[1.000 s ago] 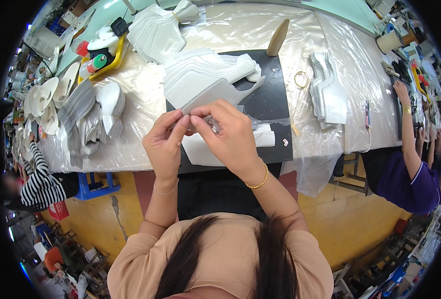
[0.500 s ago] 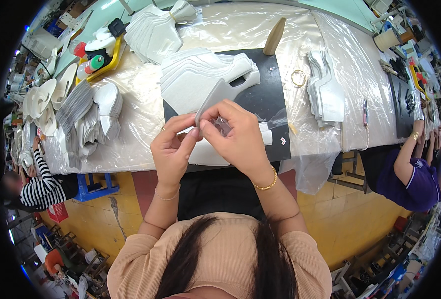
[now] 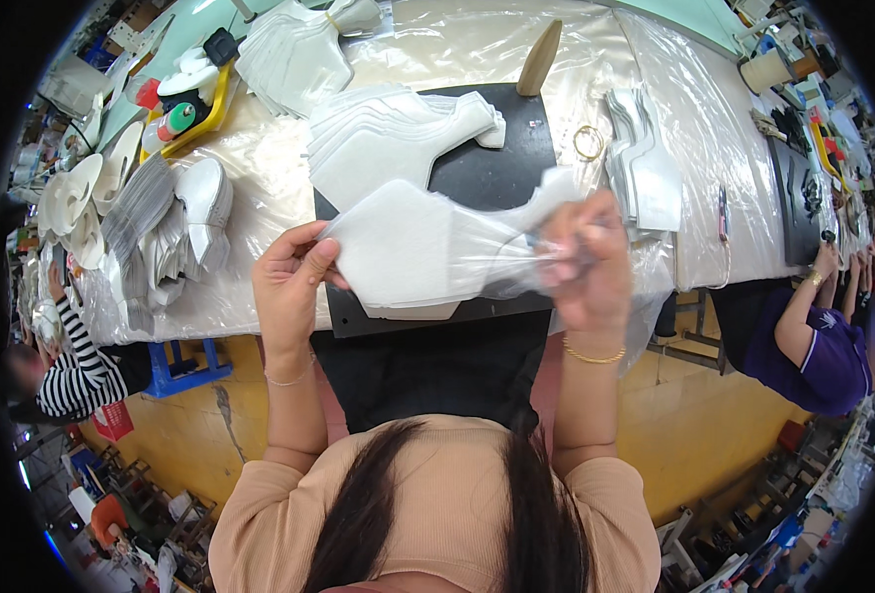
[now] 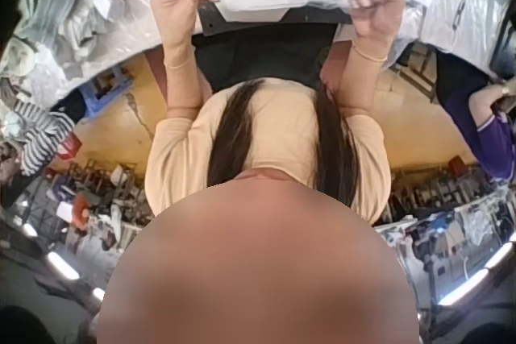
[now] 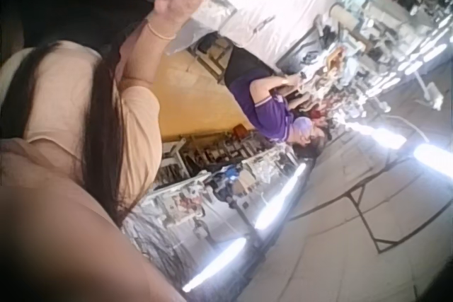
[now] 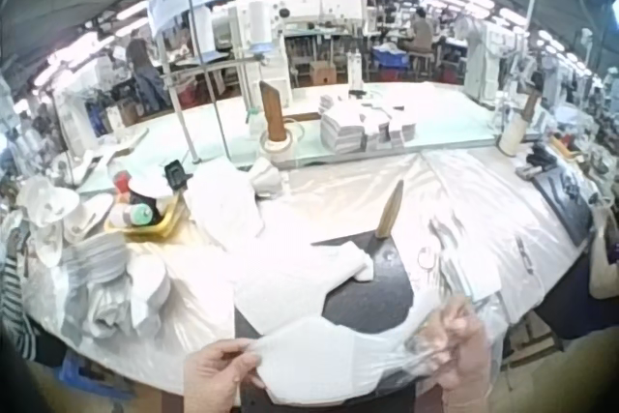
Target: The person places white shoe parts into clear plastic bags one by one, then stacks the packaged items. She moves a black cutting board onto the table, unties a bundle of parts, and continues bagging them individually.
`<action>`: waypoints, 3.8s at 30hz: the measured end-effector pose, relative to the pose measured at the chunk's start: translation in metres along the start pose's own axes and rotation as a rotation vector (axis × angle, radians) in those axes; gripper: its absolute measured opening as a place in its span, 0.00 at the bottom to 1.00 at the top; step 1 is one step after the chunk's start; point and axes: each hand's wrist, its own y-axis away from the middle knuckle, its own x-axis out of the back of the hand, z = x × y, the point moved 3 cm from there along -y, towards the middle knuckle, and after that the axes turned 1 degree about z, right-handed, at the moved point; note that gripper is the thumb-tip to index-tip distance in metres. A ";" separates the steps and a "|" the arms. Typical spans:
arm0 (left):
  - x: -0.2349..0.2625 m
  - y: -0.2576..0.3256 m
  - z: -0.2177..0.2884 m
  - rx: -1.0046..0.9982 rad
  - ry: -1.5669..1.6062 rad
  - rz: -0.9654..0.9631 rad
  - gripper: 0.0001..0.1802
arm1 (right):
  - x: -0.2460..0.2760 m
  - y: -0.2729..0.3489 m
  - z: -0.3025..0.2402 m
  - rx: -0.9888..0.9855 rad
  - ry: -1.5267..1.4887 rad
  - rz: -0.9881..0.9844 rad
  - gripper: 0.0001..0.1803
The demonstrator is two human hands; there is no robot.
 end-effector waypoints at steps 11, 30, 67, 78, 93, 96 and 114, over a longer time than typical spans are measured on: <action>0.024 0.019 -0.051 0.276 -0.116 -0.029 0.12 | 0.136 0.060 -0.148 0.360 -0.216 0.239 0.02; 0.014 -0.063 -0.040 -0.107 -0.856 0.324 0.35 | 0.034 0.018 -0.028 0.241 0.418 0.345 0.08; -0.054 0.005 0.010 -0.706 -0.619 0.080 0.22 | -0.097 -0.024 0.049 0.260 1.209 -0.140 0.04; -0.045 0.004 0.002 -0.284 -0.077 -0.133 0.20 | -0.089 -0.026 0.047 0.097 1.002 -0.239 0.02; -0.048 0.005 0.010 -0.474 -0.447 -0.157 0.24 | -0.076 -0.018 0.061 0.147 0.999 -0.062 0.06; -0.050 0.007 0.012 -0.537 -0.525 -0.130 0.25 | -0.077 -0.014 0.058 0.182 1.072 -0.028 0.07; -0.050 0.009 0.013 -0.670 -0.642 -0.142 0.23 | -0.078 -0.013 0.056 0.096 1.066 -0.026 0.07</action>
